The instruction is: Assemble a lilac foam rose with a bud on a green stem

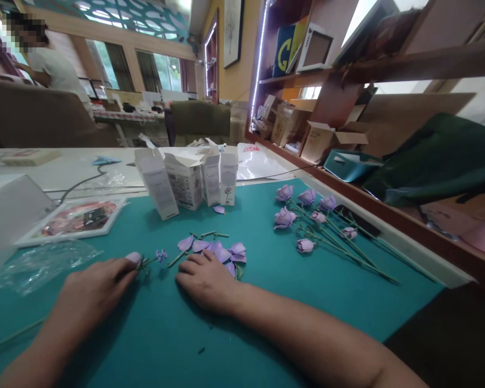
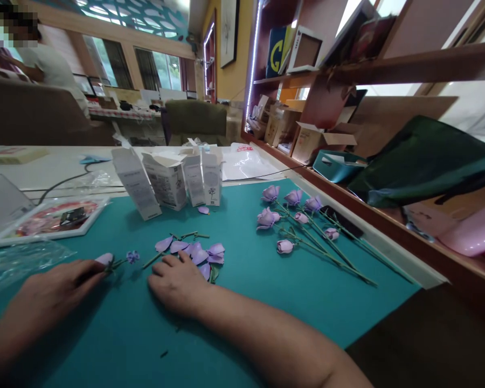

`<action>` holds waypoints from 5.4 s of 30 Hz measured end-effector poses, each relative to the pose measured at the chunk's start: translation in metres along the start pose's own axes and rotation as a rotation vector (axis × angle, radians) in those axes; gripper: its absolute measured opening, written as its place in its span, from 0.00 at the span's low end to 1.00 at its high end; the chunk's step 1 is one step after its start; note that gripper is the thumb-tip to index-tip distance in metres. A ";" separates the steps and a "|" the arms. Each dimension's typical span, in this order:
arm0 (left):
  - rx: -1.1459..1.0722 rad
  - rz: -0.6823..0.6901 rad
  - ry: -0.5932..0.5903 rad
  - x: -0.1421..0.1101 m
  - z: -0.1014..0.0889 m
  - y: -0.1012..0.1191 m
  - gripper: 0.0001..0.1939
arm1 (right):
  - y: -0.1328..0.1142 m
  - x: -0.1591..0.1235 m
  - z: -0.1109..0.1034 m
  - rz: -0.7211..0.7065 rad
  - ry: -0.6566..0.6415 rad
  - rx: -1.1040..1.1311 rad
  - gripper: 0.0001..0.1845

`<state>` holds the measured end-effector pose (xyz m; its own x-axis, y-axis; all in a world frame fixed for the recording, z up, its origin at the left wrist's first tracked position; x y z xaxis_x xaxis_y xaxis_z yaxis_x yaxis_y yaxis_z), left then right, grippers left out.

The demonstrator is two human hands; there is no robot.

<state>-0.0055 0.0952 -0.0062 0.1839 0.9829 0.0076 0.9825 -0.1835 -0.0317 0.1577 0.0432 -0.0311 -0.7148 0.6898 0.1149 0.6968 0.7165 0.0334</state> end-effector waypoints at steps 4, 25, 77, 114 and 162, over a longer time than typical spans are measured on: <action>0.042 0.012 -0.130 0.002 0.010 0.001 0.21 | 0.036 -0.036 -0.014 0.125 0.131 0.215 0.19; -0.026 0.055 -0.166 -0.009 0.009 0.017 0.12 | 0.086 -0.060 0.022 0.310 0.090 0.311 0.46; 0.086 -0.227 0.033 -0.012 -0.014 -0.111 0.20 | 0.176 -0.058 -0.015 0.525 0.289 0.550 0.14; 0.107 0.160 -0.140 -0.022 0.006 0.046 0.11 | 0.183 -0.029 0.033 0.486 -0.071 0.620 0.03; -0.175 0.082 -0.458 -0.022 0.021 -0.010 0.04 | 0.041 0.037 0.011 -0.010 -0.213 0.492 0.07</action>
<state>-0.0199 0.0759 -0.0268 0.2671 0.8629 -0.4290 0.9629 -0.2212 0.1546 0.1585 0.0994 -0.0368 -0.7530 0.6520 -0.0891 0.6165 0.6517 -0.4418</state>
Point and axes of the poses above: each hand's wrist, its own x-axis towards the middle knuckle, its own z-axis out of the palm, y = z × x, the point moved 8 cm from there along x, towards the middle knuckle, and after that the axes turned 11 degrees about -y, right-handed, at the moved point
